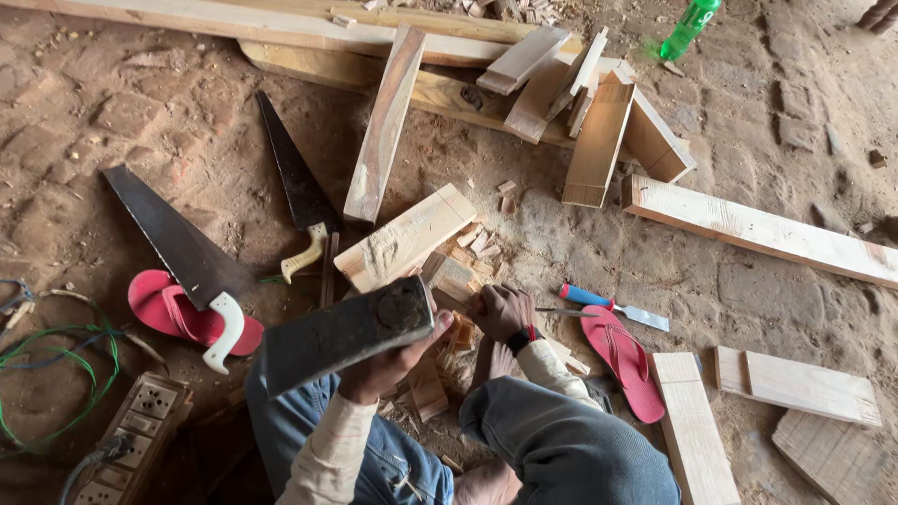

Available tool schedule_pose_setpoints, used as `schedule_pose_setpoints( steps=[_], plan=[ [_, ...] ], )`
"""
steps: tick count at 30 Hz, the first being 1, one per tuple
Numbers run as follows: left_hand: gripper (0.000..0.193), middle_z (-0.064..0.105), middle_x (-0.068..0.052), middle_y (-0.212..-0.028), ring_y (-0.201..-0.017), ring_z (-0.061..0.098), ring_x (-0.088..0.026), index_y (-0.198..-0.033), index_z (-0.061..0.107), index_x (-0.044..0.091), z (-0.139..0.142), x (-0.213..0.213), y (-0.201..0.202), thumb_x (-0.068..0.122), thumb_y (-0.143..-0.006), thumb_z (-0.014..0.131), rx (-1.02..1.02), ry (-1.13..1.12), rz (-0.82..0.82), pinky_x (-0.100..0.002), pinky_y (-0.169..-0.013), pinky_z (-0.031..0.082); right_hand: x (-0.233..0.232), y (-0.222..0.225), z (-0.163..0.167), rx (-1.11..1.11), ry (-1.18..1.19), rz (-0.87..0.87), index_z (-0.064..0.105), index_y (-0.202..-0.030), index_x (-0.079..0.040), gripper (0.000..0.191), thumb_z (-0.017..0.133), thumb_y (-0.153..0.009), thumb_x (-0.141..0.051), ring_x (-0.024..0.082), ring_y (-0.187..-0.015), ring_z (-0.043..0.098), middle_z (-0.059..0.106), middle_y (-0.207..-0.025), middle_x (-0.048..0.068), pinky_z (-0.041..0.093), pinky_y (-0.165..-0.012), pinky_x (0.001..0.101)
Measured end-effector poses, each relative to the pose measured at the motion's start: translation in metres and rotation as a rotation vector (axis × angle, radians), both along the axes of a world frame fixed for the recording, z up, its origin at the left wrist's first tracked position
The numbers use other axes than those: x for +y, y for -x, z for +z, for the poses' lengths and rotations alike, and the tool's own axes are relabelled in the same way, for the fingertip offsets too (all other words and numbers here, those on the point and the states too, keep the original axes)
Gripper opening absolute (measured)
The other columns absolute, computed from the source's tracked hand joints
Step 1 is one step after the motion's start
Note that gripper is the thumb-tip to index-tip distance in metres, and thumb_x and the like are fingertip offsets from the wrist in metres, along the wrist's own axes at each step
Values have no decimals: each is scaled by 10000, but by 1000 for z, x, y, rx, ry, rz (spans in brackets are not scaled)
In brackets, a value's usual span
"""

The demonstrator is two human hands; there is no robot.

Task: The person sits on the floor and carves a rectangular wooden block using a chisel and mallet. They repeatedly strike the chisel to remove wood chips and shape the block, occasionally adjusting the wood's position.

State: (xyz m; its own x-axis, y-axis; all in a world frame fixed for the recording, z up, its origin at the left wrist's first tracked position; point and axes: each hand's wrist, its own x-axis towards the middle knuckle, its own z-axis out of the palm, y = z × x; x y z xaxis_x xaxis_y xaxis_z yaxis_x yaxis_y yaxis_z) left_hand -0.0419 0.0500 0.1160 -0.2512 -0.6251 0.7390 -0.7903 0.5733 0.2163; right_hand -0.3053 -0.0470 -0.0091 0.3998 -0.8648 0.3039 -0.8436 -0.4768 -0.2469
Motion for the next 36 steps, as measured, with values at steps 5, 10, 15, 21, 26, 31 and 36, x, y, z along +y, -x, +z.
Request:
schedule_pose_setpoints(
  steps=[5, 10, 15, 21, 26, 31, 36],
  plan=[
    [433, 730, -33, -1221, -1041, 721, -246, -1377, 667, 316, -33, -4, 6, 187, -967, 722, -111, 68, -5, -413, -907, 576, -7, 5, 10, -72, 48, 107, 582, -804, -175, 407, 844, -693, -466, 291, -702, 644, 655, -735, 34, 502, -565, 461],
    [351, 725, -10, -1182, -1018, 712, -187, -1327, 649, 369, -23, -3, 9, 268, -998, 713, 48, 166, -3, -387, -946, 576, -47, 14, 29, -107, -176, -63, 637, -853, -187, 99, 714, -838, -247, 145, -663, 635, 674, -789, -14, 529, -526, 298],
    [192, 695, -16, -961, -861, 679, -170, -1147, 652, 114, -4, -2, 1, 275, -1045, 681, 399, -241, -227, -324, -821, 550, -88, 19, 78, -1130, -135, 234, 576, -1046, -99, 51, 611, -1032, -134, 101, -725, 656, 674, -894, 12, 560, -610, 269],
    [257, 511, 19, -746, -623, 456, -110, -887, 532, 94, 8, -11, -5, 264, -992, 694, 688, -442, -188, -254, -648, 413, -78, -22, 128, -1475, -263, 333, 555, -1254, -15, 269, 676, -1041, -128, 177, -767, 662, 647, -1020, 82, 572, -674, 302],
    [269, 458, 5, -807, -686, 412, -96, -968, 489, 72, 9, -7, -12, 211, -1011, 715, 862, -498, -221, -253, -658, 372, -73, -49, 119, -1513, -360, 283, 493, -1131, -62, 234, 652, -961, -56, 149, -666, 615, 598, -893, 67, 527, -558, 300],
    [274, 467, -7, -924, -778, 433, -96, -1035, 471, 67, 4, 0, -14, 185, -1017, 719, 975, -511, -273, -263, -735, 406, -72, -47, 101, -1650, -514, 254, 482, -1017, -39, 185, 646, -955, 21, 118, -521, 472, 503, -734, 54, 413, -458, 298],
    [293, 475, 2, -910, -768, 439, -89, -1022, 454, 69, 2, 5, -13, 182, -1011, 725, 1019, -545, -286, -251, -716, 410, -74, -45, 95, -1656, -538, 319, 481, -985, -42, 219, 648, -859, 24, 128, -559, 473, 512, -784, 48, 408, -481, 295]
  ],
)
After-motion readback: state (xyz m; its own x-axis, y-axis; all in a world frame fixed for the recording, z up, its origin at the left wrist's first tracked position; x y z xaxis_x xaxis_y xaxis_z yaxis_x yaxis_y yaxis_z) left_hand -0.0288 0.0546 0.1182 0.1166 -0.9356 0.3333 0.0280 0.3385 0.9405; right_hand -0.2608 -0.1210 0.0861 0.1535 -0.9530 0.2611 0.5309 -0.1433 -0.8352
